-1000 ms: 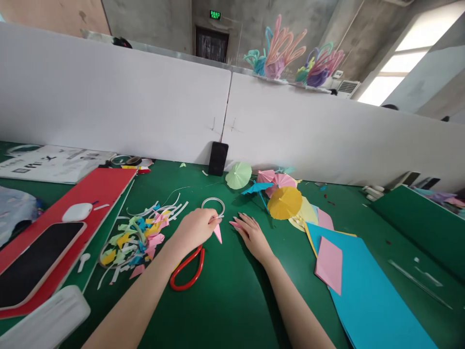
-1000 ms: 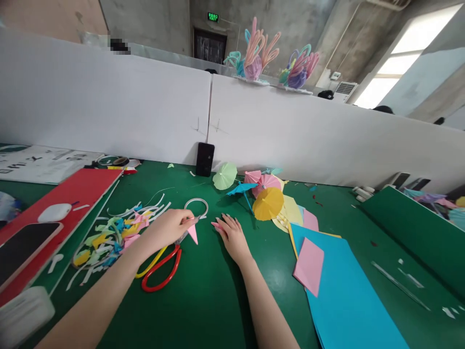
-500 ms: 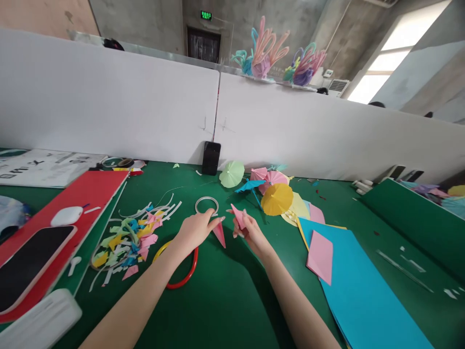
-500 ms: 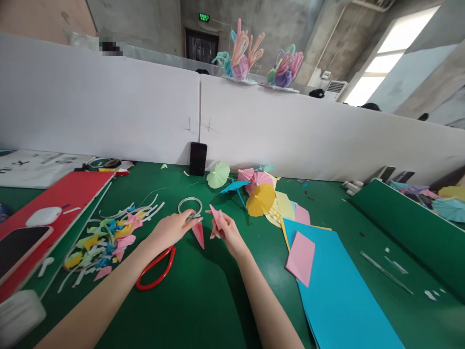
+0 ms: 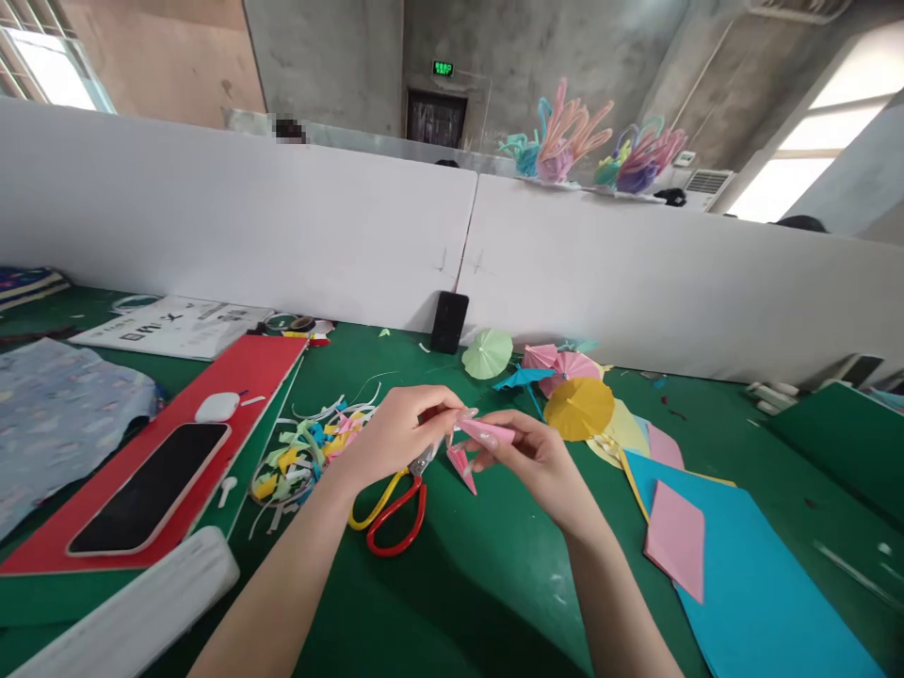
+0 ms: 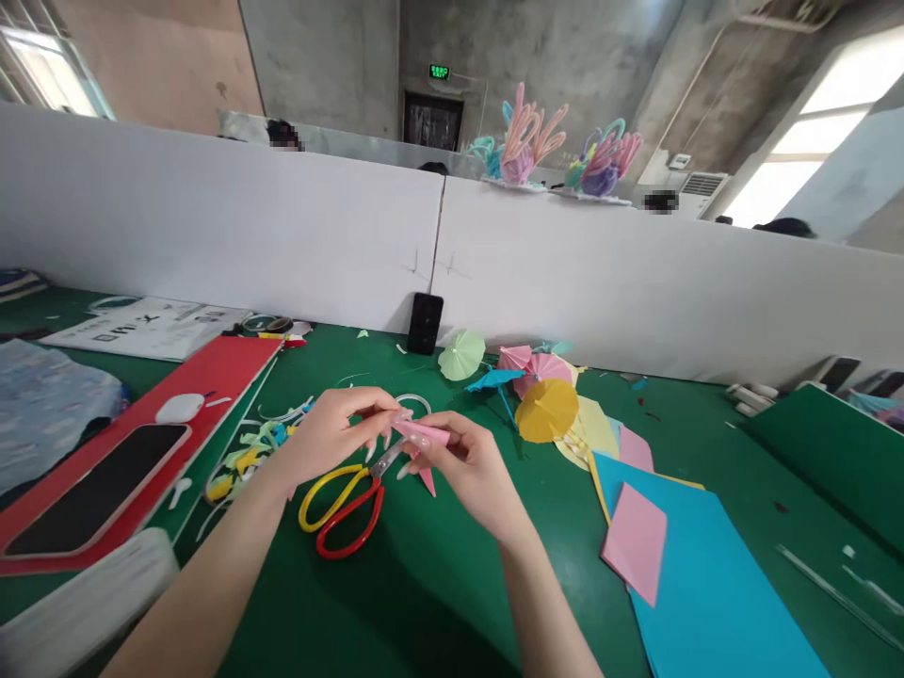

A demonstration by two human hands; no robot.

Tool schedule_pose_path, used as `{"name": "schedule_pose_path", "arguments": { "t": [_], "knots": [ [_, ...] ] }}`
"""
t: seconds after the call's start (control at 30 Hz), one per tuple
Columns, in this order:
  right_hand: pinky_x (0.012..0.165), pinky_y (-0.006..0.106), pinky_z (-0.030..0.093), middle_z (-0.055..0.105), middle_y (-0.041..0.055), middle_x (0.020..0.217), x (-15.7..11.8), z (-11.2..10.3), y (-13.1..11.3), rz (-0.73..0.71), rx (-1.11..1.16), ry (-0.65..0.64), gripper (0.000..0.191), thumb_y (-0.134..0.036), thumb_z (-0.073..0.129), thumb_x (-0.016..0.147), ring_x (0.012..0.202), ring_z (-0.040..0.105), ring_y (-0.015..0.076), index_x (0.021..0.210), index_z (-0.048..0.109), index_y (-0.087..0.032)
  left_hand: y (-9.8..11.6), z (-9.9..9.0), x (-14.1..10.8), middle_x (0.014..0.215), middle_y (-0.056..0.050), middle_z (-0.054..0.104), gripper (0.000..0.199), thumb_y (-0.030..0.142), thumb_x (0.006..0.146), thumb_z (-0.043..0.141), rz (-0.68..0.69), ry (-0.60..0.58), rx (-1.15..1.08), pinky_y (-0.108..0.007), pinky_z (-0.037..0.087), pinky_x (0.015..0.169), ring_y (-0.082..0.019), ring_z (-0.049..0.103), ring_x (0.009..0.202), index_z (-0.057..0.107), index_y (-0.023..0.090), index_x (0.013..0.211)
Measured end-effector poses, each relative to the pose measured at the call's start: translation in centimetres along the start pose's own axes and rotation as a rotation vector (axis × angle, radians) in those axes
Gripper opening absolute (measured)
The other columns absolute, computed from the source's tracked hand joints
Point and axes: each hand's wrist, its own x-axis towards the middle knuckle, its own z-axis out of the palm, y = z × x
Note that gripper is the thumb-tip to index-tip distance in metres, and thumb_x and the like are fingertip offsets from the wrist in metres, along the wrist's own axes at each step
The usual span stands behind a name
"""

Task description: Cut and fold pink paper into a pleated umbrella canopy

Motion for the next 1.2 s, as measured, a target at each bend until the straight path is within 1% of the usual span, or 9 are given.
{"name": "schedule_pose_path", "arguments": {
  "t": [0.13, 0.27, 0.4, 0.47, 0.57, 0.67, 0.9, 1.07, 1.2],
  "knots": [
    [0.064, 0.028, 0.056, 0.073, 0.0044, 0.073, 0.2, 1.1, -1.8, -0.083, -0.029, 0.112, 0.016, -0.032, 0.066, 0.082, 0.065, 0.07, 0.0168, 0.086, 0.068, -0.017, 1.0, -1.5, -1.1, 0.081, 0.0, 0.066, 0.02, 0.034, 0.091, 0.05, 0.068, 0.081, -0.03, -0.02, 0.043, 0.06, -0.012, 0.059, 0.068, 0.064, 0.02, 0.087],
    [0.058, 0.024, 0.056, 0.073, 0.0026, 0.072, 0.0, 1.9, -2.3, -0.138, 0.004, 0.105, 0.012, -0.028, 0.064, 0.084, 0.061, 0.069, 0.0148, 0.086, 0.069, -0.018, 1.8, -1.9, -2.0, 0.075, 0.002, 0.065, 0.02, 0.035, 0.091, 0.051, 0.042, -0.025, -0.077, -0.018, 0.043, 0.057, -0.011, 0.061, 0.067, 0.064, 0.021, 0.088],
    [0.058, 0.022, 0.054, 0.07, 0.0008, 0.065, -0.2, 2.0, -2.6, -0.162, -0.012, 0.113, 0.018, -0.03, 0.056, 0.09, 0.057, 0.068, 0.0123, 0.086, 0.068, -0.018, 2.2, -1.5, -2.1, 0.065, 0.004, 0.059, 0.019, 0.032, 0.091, 0.051, -0.003, -0.074, -0.277, -0.018, 0.045, 0.055, -0.009, 0.057, 0.057, 0.059, 0.019, 0.081],
    [0.05, 0.019, 0.05, 0.065, -0.0011, 0.057, -0.3, 1.9, -2.7, -0.179, -0.071, 0.16, 0.023, -0.032, 0.052, 0.093, 0.048, 0.062, 0.0096, 0.084, 0.066, -0.017, 2.3, -1.2, -1.8, 0.064, 0.004, 0.058, 0.019, 0.032, 0.092, 0.049, -0.04, -0.119, -0.395, -0.019, 0.047, 0.054, -0.009, 0.057, 0.055, 0.056, 0.018, 0.08],
    [0.036, 0.016, 0.036, 0.054, -0.0052, 0.046, -0.2, 1.8, -2.6, -0.189, -0.178, 0.224, 0.025, -0.035, 0.048, 0.094, 0.035, 0.046, 0.0057, 0.081, 0.061, -0.018, 2.3, -0.6, -1.4, 0.063, 0.003, 0.06, 0.019, 0.029, 0.094, 0.044, -0.111, -0.161, -0.536, -0.02, 0.047, 0.052, -0.009, 0.056, 0.052, 0.053, 0.018, 0.081],
    [0.035, 0.016, 0.031, 0.048, -0.0066, 0.042, -0.3, 1.7, -2.4, -0.177, -0.226, 0.246, 0.028, -0.037, 0.045, 0.095, 0.034, 0.04, 0.0051, 0.082, 0.06, -0.018, 2.3, -0.2, -1.2, 0.063, 0.002, 0.062, 0.02, 0.026, 0.095, 0.04, -0.134, -0.168, -0.615, -0.02, 0.047, 0.051, -0.009, 0.057, 0.051, 0.051, 0.018, 0.081],
    [0.035, 0.015, 0.034, 0.043, -0.008, 0.042, -0.4, 1.4, -2.4, -0.14, -0.184, 0.247, 0.028, -0.038, 0.043, 0.096, 0.034, 0.041, 0.0054, 0.092, 0.062, -0.018, 2.6, 0.3, -1.0, 0.062, 0.002, 0.061, 0.02, 0.03, 0.095, 0.041, -0.137, -0.133, -0.596, -0.02, 0.046, 0.053, -0.009, 0.055, 0.051, 0.05, 0.018, 0.082],
    [0.04, 0.017, 0.042, 0.053, -0.0056, 0.05, -0.6, 1.0, -2.4, -0.2, -0.158, 0.225, 0.019, -0.033, 0.049, 0.094, 0.04, 0.05, 0.007, 0.093, 0.062, -0.019, 2.7, 0.5, -1.0, 0.062, 0.003, 0.061, 0.022, 0.033, 0.096, 0.041, -0.135, -0.112, -0.564, -0.02, 0.046, 0.053, -0.009, 0.056, 0.052, 0.052, 0.018, 0.084],
    [0.044, 0.018, 0.044, 0.056, -0.0046, 0.054, -0.7, 1.1, -2.3, -0.231, -0.196, 0.212, 0.017, -0.03, 0.049, 0.094, 0.044, 0.053, 0.0074, 0.091, 0.061, -0.02, 3.0, 0.5, -1.2, 0.064, 0.003, 0.061, 0.021, 0.032, 0.096, 0.04, -0.105, -0.097, -0.409, -0.019, 0.047, 0.054, -0.009, 0.057, 0.055, 0.056, 0.019, 0.092]
  ]
}}
